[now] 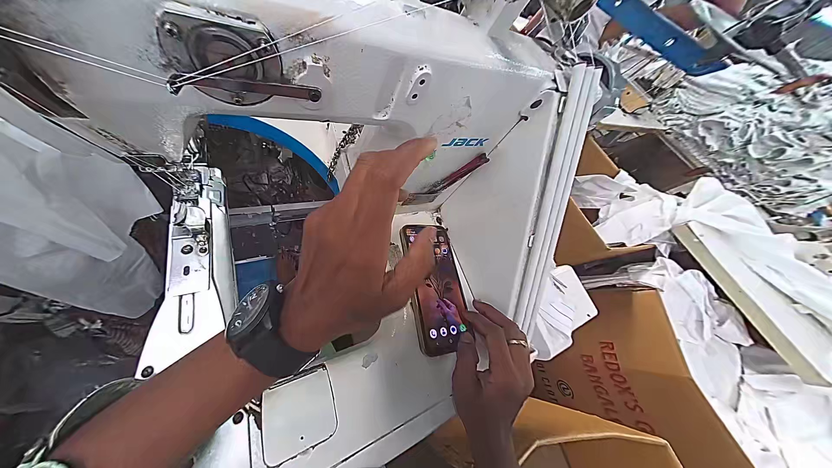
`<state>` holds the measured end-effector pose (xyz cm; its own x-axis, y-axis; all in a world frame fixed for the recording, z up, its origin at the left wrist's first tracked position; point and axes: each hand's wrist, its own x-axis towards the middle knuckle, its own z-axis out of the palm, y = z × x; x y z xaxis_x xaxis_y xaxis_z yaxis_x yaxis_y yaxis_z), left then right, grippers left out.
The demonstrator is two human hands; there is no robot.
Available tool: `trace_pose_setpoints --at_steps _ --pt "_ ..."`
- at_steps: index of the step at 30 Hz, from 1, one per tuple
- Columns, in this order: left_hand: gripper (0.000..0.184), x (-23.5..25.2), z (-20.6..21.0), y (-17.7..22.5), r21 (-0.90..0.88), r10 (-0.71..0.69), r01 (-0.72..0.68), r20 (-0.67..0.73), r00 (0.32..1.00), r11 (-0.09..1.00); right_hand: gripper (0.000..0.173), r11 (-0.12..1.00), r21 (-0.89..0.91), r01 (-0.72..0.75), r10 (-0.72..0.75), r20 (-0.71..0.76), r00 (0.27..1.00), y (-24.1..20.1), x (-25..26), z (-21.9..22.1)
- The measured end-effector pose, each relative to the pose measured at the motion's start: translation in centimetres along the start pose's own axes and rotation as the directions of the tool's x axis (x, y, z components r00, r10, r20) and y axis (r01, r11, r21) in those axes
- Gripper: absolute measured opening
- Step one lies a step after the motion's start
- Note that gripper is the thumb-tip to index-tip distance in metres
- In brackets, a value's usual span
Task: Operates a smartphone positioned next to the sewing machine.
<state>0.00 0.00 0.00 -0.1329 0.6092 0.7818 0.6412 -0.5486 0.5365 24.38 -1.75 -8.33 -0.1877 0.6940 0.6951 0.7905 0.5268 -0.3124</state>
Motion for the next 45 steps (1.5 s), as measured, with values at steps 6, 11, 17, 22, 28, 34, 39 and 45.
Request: trace_pose_setpoints --at_steps 6,11,17,22,28,34,39,45 --pt "0.043 -1.2 1.8 -2.7 0.197 -0.180 0.092 0.489 0.853 0.976 0.048 0.991 0.120 0.054 -0.080 0.222 0.972 -0.4 1.5 -0.1" --pt "0.043 -1.7 2.7 -3.9 0.252 -0.238 0.068 0.738 0.631 0.965 0.061 0.987 0.153 0.056 -0.118 0.441 0.890 -0.8 7.1 1.7" --pt "0.045 -1.1 1.9 -4.0 0.245 -0.292 0.160 0.752 0.591 0.956 0.048 0.991 -0.092 0.095 -0.045 0.442 0.896 -3.2 9.6 3.0" --pt "0.048 -1.4 2.1 -4.1 0.208 -0.237 0.124 0.707 0.666 0.970 0.050 0.998 0.002 -0.056 0.056 0.145 0.988 -2.8 6.6 0.5" --pt "0.057 -1.2 1.9 -3.5 0.198 -0.234 0.129 0.722 0.651 0.972 0.057 0.976 0.217 -0.021 0.016 0.025 1.000 -0.4 2.6 1.3" --pt "0.059 -1.5 1.7 -3.3 0.204 -0.248 0.142 0.738 0.628 0.969 0.062 0.987 0.152 0.058 -0.063 0.026 0.998 -0.8 2.7 2.1" --pt "0.059 -1.3 1.6 -2.9 0.208 -0.256 0.150 0.763 0.594 0.967 0.075 0.992 0.109 0.057 -0.070 0.123 0.990 -0.9 2.7 2.4" --pt "0.053 -1.3 1.5 -3.0 0.205 -0.257 0.155 0.761 0.595 0.966 0.071 0.969 0.210 0.127 -0.159 0.140 0.977 -0.5 2.5 2.4"
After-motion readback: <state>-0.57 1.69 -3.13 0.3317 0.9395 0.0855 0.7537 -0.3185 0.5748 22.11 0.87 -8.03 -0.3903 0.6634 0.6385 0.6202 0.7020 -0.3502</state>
